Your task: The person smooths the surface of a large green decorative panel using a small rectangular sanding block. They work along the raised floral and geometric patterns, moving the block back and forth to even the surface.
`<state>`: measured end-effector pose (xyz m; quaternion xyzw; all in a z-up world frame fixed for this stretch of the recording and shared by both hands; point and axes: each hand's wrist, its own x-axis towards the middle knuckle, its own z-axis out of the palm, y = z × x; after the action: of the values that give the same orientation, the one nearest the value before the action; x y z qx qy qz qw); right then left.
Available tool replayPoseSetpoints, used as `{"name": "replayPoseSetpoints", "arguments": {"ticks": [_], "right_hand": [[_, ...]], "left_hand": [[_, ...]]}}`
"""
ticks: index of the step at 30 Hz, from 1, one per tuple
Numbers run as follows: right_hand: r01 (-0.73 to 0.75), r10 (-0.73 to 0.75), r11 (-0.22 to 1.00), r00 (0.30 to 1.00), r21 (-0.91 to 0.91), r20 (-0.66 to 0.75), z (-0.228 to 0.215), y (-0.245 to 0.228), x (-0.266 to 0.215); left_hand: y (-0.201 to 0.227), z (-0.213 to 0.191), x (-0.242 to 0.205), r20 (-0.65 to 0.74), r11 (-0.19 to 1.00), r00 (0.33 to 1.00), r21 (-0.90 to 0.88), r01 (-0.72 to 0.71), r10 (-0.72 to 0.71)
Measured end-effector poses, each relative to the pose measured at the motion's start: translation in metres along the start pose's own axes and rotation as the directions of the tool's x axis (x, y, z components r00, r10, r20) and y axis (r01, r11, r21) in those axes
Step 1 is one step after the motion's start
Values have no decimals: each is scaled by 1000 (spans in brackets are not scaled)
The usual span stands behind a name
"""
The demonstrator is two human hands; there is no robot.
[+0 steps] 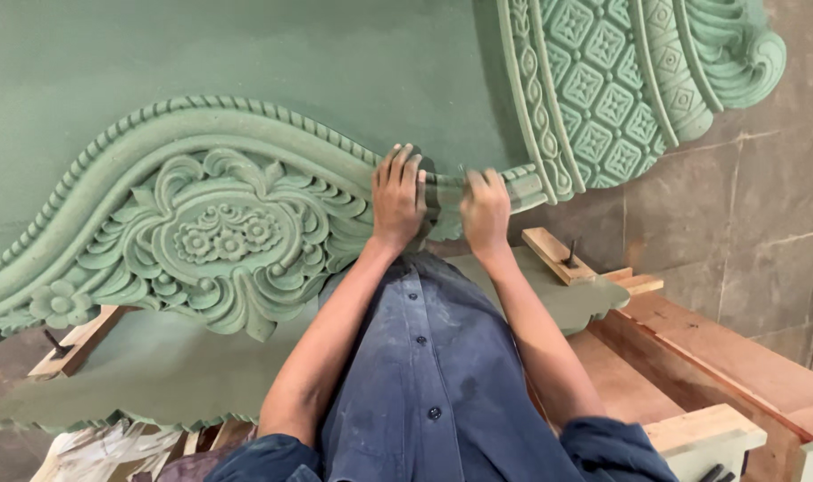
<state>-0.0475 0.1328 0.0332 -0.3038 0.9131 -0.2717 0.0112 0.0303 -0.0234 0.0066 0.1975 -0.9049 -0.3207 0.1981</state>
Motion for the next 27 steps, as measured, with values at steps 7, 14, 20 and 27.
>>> {"name": "replayPoseSetpoints", "arguments": {"ticks": [7,14,20,27], "right_hand": [[36,-25,996,992,83,-126,10,-12,7],[39,-34,998,994,51,-106,19,-12,7],[-17,28,996,992,85,-126,19,-11,-11],[-29,29,1000,999,12,-44,14,-25,16]], "left_hand": [[-5,6,2,11,998,1000,64,-12,11],[-5,11,10,37,991,999,137,-8,3],[-3,12,2,60,993,998,116,2,-9],[-1,10,-13,70,996,997,93,14,-21]]}}
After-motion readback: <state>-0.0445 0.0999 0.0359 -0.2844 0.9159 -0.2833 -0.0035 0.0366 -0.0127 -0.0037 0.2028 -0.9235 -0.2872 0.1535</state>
